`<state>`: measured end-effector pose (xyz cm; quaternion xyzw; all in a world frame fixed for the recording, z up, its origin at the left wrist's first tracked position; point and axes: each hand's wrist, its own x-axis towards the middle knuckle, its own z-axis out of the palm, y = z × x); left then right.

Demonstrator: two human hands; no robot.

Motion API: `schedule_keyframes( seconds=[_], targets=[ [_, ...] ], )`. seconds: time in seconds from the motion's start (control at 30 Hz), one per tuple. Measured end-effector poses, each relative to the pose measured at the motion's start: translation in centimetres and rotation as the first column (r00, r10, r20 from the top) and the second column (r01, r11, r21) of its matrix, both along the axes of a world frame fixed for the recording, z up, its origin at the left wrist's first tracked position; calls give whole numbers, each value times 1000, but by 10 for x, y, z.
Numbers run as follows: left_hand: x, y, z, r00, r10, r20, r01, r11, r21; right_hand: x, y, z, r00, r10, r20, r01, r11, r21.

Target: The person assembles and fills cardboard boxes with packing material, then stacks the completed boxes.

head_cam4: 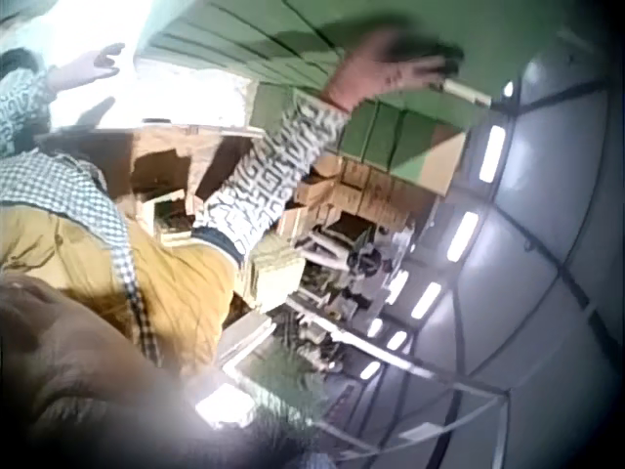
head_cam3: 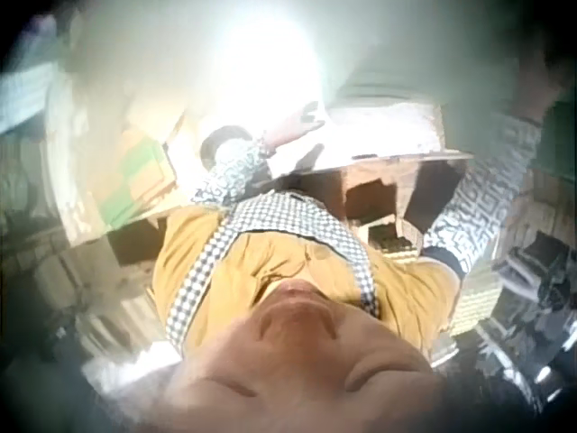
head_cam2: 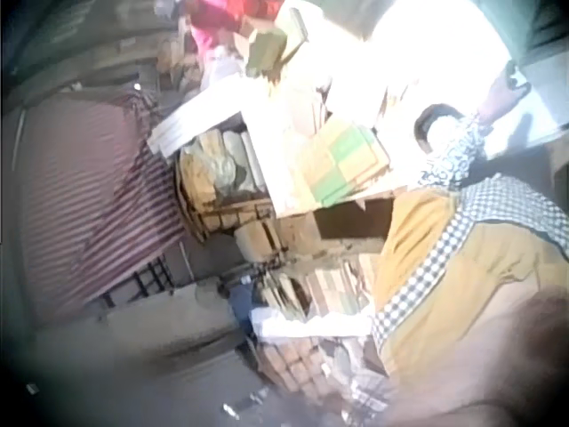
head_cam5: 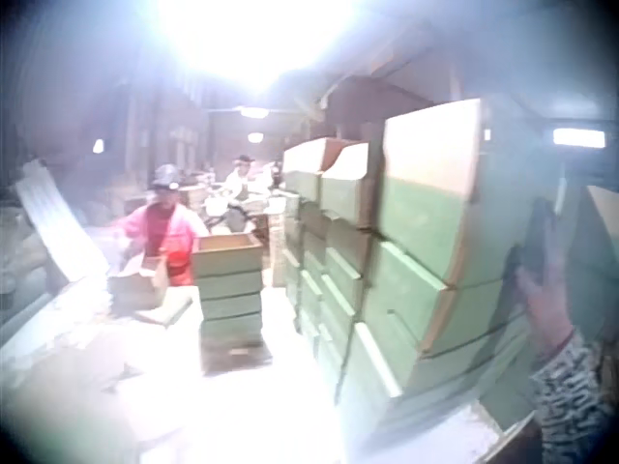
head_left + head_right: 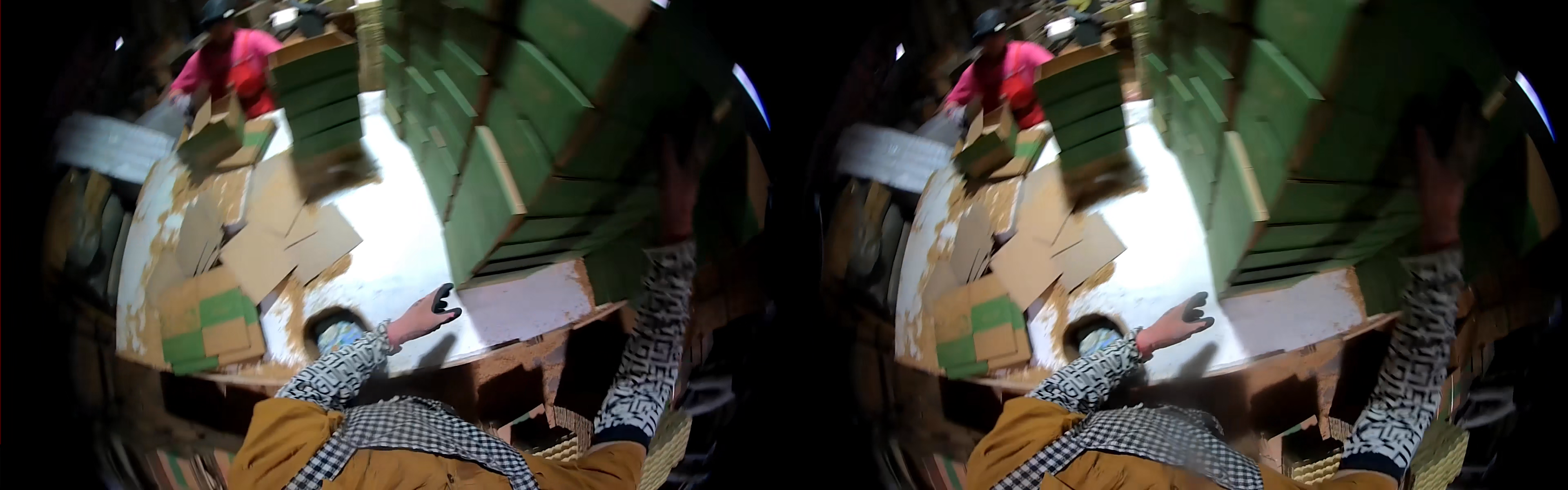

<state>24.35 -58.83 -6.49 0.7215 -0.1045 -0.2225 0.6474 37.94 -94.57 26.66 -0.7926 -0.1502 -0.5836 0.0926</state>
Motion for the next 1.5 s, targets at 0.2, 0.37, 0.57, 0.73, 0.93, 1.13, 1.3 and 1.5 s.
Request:
schedule_keyframes(
  seconds=[0.2, 0.37, 0.57, 0.73, 0.93, 1.13, 1.3, 1.5],
  targets=[
    [-93, 266, -16, 780, 475, 408, -591, 774, 228, -96, 138, -31, 964, 255, -74, -226, 935, 274],
    [-191, 565, -72, 463, 538, 704, -749, -186, 635, -205, 362, -164, 243, 862, -445, -311, 503, 806],
    [-238, 743, -78, 271, 853, 446, -521, -259, 813, -225, 654, -354, -167, 683, -711, 15, 723, 691],
    [-281, 757, -131, 238, 842, 484, -849, -62, 524, -243, 762, -402, -49, 39, -998, -66, 997, 42],
    [-365, 804, -128, -80, 909, 410, -992, -111, 52, -233, 712, -370, -169, 879, -446, 303, 477, 825],
    [-258, 774, 36, 238, 878, 416, -937, 320, -140, -176, 751, -302, 259, 960, -105, 107, 80, 991],
    [-261, 773, 52, 98, 962, 253, -951, 165, -260, -236, 776, -246, 165, 986, -37, -96, 53, 994],
    [-243, 666, 111, 686, 591, 424, -628, 775, -63, -148, 771, -268, 298, 954, -30, -375, 146, 916]
  ],
)
